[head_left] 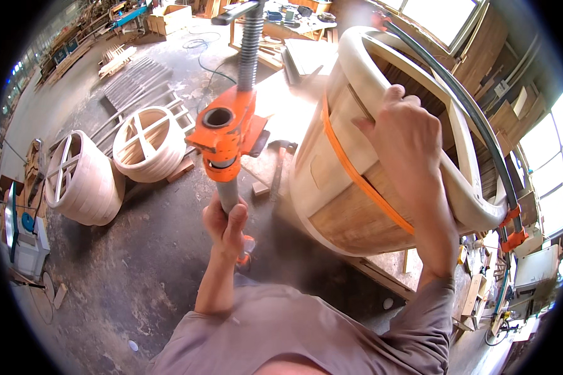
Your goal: The person assembles a wooden barrel by inserting staves into a clamped circular frame, tapping them into place with a hammer, and tightening the clamps to secure the structure. The person repeatedly adjusts the clamps and hammers the staves to ensure a tight fit.
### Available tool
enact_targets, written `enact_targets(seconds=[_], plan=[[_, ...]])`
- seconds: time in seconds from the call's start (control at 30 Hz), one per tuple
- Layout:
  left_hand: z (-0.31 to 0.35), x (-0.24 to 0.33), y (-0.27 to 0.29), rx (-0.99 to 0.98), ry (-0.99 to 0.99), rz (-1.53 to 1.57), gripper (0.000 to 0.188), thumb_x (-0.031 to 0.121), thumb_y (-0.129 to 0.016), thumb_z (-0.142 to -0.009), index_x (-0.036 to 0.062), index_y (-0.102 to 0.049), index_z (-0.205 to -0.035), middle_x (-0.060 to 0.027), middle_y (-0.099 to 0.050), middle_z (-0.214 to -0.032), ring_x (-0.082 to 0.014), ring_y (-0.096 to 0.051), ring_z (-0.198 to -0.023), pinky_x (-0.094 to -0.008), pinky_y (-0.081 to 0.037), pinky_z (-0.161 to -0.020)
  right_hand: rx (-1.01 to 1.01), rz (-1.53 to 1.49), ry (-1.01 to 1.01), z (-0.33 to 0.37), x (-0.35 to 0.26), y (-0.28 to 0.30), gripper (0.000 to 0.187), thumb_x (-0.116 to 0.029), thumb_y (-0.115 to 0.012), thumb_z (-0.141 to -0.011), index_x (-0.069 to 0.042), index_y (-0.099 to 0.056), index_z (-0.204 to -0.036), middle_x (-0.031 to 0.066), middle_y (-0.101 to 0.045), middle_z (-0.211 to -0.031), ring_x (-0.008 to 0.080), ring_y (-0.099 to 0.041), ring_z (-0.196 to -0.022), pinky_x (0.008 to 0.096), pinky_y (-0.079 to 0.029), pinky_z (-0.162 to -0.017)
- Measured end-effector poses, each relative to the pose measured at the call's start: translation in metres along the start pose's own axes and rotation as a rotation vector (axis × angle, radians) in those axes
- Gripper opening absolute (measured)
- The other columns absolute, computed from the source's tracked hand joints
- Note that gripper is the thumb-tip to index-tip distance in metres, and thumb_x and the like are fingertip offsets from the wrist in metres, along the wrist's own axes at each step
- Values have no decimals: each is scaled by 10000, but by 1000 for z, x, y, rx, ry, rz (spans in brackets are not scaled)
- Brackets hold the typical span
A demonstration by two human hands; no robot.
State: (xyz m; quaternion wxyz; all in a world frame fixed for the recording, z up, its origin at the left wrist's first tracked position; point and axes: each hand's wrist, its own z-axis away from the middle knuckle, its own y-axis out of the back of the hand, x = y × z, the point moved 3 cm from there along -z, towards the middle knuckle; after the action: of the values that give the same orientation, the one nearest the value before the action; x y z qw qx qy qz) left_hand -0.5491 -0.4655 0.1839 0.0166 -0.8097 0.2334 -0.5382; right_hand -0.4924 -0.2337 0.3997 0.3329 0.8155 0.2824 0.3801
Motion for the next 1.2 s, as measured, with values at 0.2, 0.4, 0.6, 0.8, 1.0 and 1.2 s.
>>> enact_targets(seconds=[0.2, 0.4, 0.6, 0.8, 1.0, 1.2], plan=[[-10, 3, -22, -102, -50, 56, 541, 539, -669, -888, 29, -495, -838, 3, -448, -601, -55, -373, -457, -213, -268, -403, 43, -34, 76, 61, 56, 8, 674, -462, -815, -708, 7, -532, -1101, 110, -602, -787, 261, -670, -696, 343, -549, -577], [-23, 18, -72, -325, -55, 250, 532, 514, -671, -889, 24, -464, -865, -33, -446, -593, -72, -363, -457, -225, -265, -399, 35, -226, 138, 127, 141, 9, 836, -420, -866, -599, -36, -485, -1236, 150, -609, -873, 344, -646, -736, 421, -515, -630], [-2, 26, -137, -522, -84, 321, 508, 465, -672, -885, -16, -515, -934, -33, -462, -602, -78, -389, -466, -236, -286, -409, 150, -395, 203, 171, 209, -5, 851, -371, -893, -483, -34, -518, -1169, 171, -610, -857, 392, -633, -744, 471, -499, -673], [7, 11, -198, -627, -15, 256, 518, 501, -560, -945, -13, -534, -888, -6, -485, -593, -66, -380, -429, -233, -251, -397, 232, -309, 135, 185, 225, -8, 656, -351, -865, -607, -40, -527, -1075, 185, -605, -858, 409, -628, -738, 480, -494, -656], [15, -10, -186, -526, 64, 398, 538, 517, -537, -967, -15, -502, -897, -45, -461, -577, -83, -365, -414, -230, -290, -377, -7, -262, 20, 154, 198, 10, 512, -299, -811, -748, -37, -573, -1118, 223, -663, -920, 407, -660, -846, 460, -519, -747], [26, -14, -181, -512, 52, 432, 540, 541, -549, -950, 9, -484, -885, -48, -448, -574, -85, -372, -418, -237, -283, -365, 77, -101, 4, 106, 139, -2, 467, -290, -807, -759, -44, -597, -1096, 215, -672, -877, 394, -668, -820, 440, -529, -725]])
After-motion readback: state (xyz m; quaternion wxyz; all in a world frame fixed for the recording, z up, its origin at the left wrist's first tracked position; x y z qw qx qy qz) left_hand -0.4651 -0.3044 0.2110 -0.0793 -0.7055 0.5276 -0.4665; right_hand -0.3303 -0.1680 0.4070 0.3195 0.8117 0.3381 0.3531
